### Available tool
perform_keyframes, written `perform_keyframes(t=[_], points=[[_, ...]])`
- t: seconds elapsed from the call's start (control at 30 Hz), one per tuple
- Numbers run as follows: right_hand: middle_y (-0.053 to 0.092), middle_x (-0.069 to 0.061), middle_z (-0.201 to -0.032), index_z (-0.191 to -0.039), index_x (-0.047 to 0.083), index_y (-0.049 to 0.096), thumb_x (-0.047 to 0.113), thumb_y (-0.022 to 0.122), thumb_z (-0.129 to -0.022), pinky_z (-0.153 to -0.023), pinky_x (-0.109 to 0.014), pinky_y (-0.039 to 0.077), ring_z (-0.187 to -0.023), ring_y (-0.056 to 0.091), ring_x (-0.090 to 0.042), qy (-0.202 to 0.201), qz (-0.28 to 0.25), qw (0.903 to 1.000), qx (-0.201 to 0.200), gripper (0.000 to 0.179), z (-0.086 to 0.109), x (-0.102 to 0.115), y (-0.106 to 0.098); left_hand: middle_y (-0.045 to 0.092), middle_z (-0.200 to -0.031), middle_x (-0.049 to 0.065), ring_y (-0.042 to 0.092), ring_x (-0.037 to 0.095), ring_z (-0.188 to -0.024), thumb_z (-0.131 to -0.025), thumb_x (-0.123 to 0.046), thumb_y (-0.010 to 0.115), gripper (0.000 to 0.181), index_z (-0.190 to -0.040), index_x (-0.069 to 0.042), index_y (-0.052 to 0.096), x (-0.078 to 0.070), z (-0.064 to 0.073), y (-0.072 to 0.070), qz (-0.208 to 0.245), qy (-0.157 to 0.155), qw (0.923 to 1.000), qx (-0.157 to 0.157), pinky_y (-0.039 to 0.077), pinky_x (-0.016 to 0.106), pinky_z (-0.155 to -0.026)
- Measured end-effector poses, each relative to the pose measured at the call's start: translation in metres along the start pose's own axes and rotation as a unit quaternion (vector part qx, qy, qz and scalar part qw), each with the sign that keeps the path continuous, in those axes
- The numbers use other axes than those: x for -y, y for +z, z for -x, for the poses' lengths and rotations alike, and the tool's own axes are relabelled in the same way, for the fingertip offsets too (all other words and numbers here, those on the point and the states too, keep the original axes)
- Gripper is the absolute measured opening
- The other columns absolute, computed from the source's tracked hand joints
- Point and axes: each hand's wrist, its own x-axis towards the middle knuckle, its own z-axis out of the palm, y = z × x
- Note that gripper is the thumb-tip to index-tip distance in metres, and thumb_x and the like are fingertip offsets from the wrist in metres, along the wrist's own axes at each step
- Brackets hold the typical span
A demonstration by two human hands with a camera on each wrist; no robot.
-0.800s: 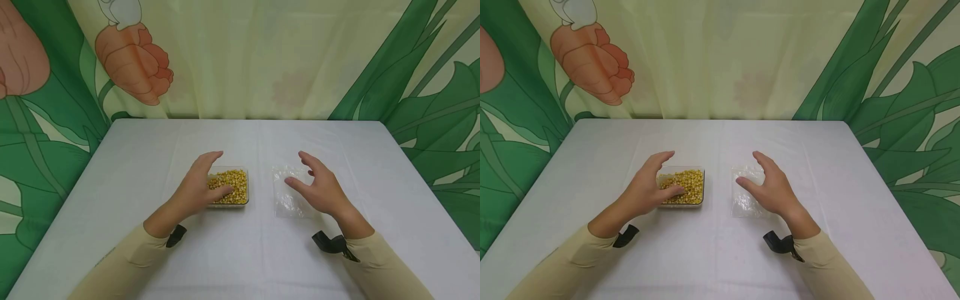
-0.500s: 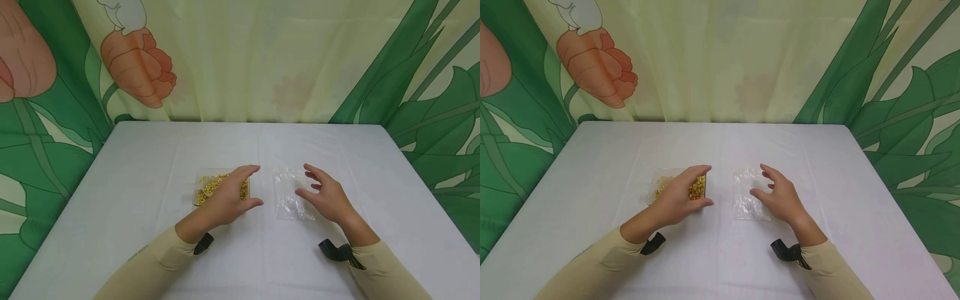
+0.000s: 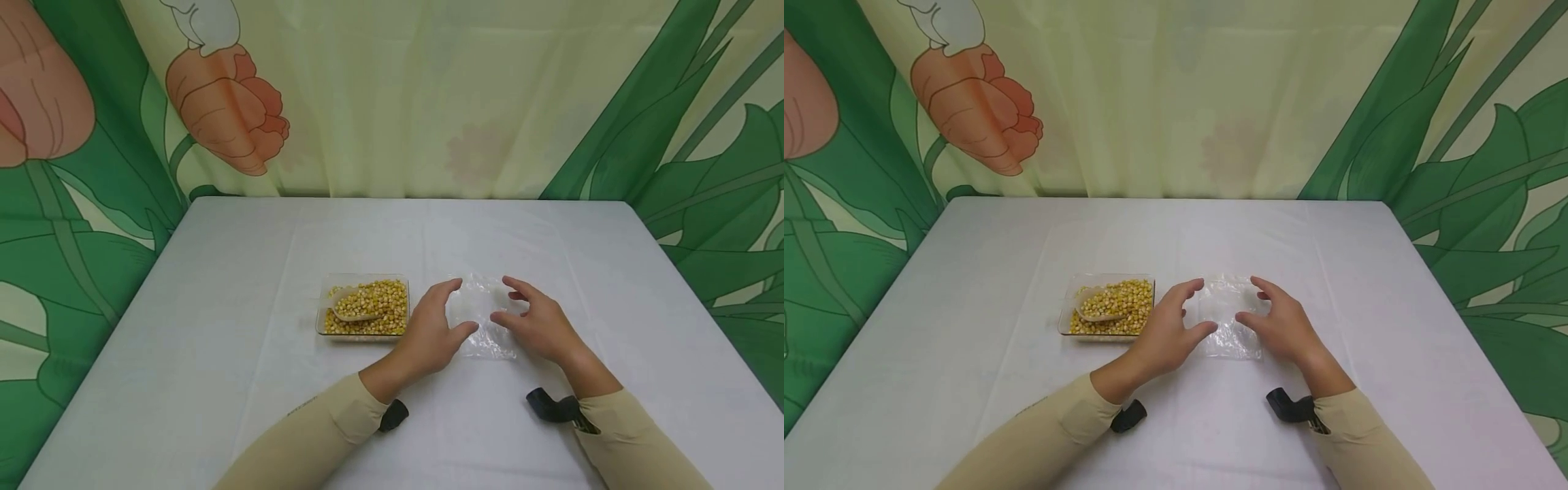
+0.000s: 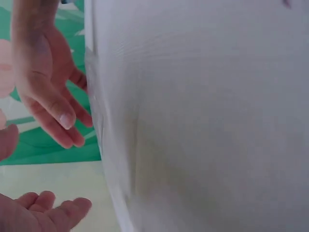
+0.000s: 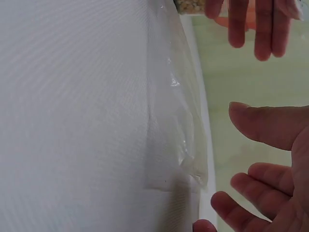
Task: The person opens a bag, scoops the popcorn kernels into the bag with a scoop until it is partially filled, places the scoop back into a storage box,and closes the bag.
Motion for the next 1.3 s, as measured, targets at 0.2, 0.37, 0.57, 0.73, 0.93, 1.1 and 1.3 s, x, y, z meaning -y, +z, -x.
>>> perform_keyframes(t=[0.2,0.37,0.57,0.73,0.93,1.1,1.3], points=[[0.05,-0.033,-0.138,-0.152,0.0,0.036,0.029,0.07,-0.092,-0.1,-0.065,0.042,-0.125,0.048,-0.049,0.016,0.02,0.9996,0.015,0.074,-0.002,-0.003,0.003,0.044,-0.149,0.014,0.043,0.028,-0.137,-0.094,-0.02,0.072,0.065,-0.149,-0.002,0.041,0.001,-0.011,0.016,-0.034,-0.076,0.9961,0.028,0.036,0.039,-0.113],[0.057,-0.031,-0.126,-0.15,0.0,0.038,0.026,0.07,-0.091,-0.095,-0.06,0.046,-0.115,0.054,-0.046,0.028,0.032,0.9989,0.021,0.072,-0.002,-0.003,0.006,0.044,-0.15,0.015,0.043,0.028,-0.138,-0.095,-0.02,0.072,0.066,-0.149,-0.001,0.04,0.006,-0.018,0.018,-0.058,-0.132,0.9882,0.053,0.037,0.038,-0.112],[0.061,-0.027,-0.119,-0.149,0.001,0.041,0.023,0.071,-0.091,-0.089,-0.054,0.048,-0.108,0.057,-0.041,0.019,0.02,0.9994,0.021,0.069,-0.001,0.0,0.01,0.043,-0.151,0.015,0.042,0.027,-0.139,-0.095,-0.023,0.072,0.069,-0.151,0.0,0.038,0.009,-0.019,0.015,-0.057,-0.146,0.9842,0.082,0.036,0.039,-0.113],[0.064,-0.025,-0.115,-0.148,0.002,0.044,0.02,0.071,-0.091,-0.087,-0.049,0.048,-0.106,0.058,-0.039,0.003,0.003,0.9999,0.013,0.066,0.0,0.0,0.011,0.041,-0.153,0.014,0.039,0.027,-0.141,-0.094,-0.025,0.073,0.073,-0.152,-0.001,0.035,0.009,-0.019,0.014,-0.039,-0.15,0.9844,0.083,0.033,0.04,-0.115],[0.064,-0.024,-0.115,-0.149,0.002,0.044,0.019,0.071,-0.091,-0.086,-0.049,0.049,-0.106,0.058,-0.038,0.01,0.003,0.9998,0.017,0.066,0.0,0.001,0.01,0.043,-0.15,0.017,0.048,0.029,-0.134,-0.095,-0.022,0.072,0.075,-0.154,0.0,0.031,0.011,-0.02,0.013,-0.009,-0.152,0.9857,0.073,0.038,0.041,-0.111],[0.065,-0.024,-0.114,-0.148,0.002,0.044,0.02,0.072,-0.091,-0.084,-0.046,0.048,-0.105,0.059,-0.037,0.012,0.002,0.9998,0.018,0.067,0.0,0.001,0.008,0.049,-0.142,0.02,0.059,0.029,-0.117,-0.093,-0.022,0.073,0.081,-0.154,0.003,0.026,0.013,-0.022,0.013,0.027,-0.173,0.9824,0.065,0.043,0.043,-0.108],[0.064,-0.024,-0.117,-0.148,0.001,0.045,0.019,0.072,-0.092,-0.081,-0.04,0.049,-0.104,0.06,-0.035,0.018,-0.017,0.9995,0.021,0.065,-0.001,0.0,0.008,0.049,-0.144,0.021,0.06,0.031,-0.118,-0.093,-0.021,0.072,0.079,-0.154,0.003,0.027,0.014,-0.024,0.015,0.061,-0.207,0.9742,0.065,0.042,0.044,-0.108]])
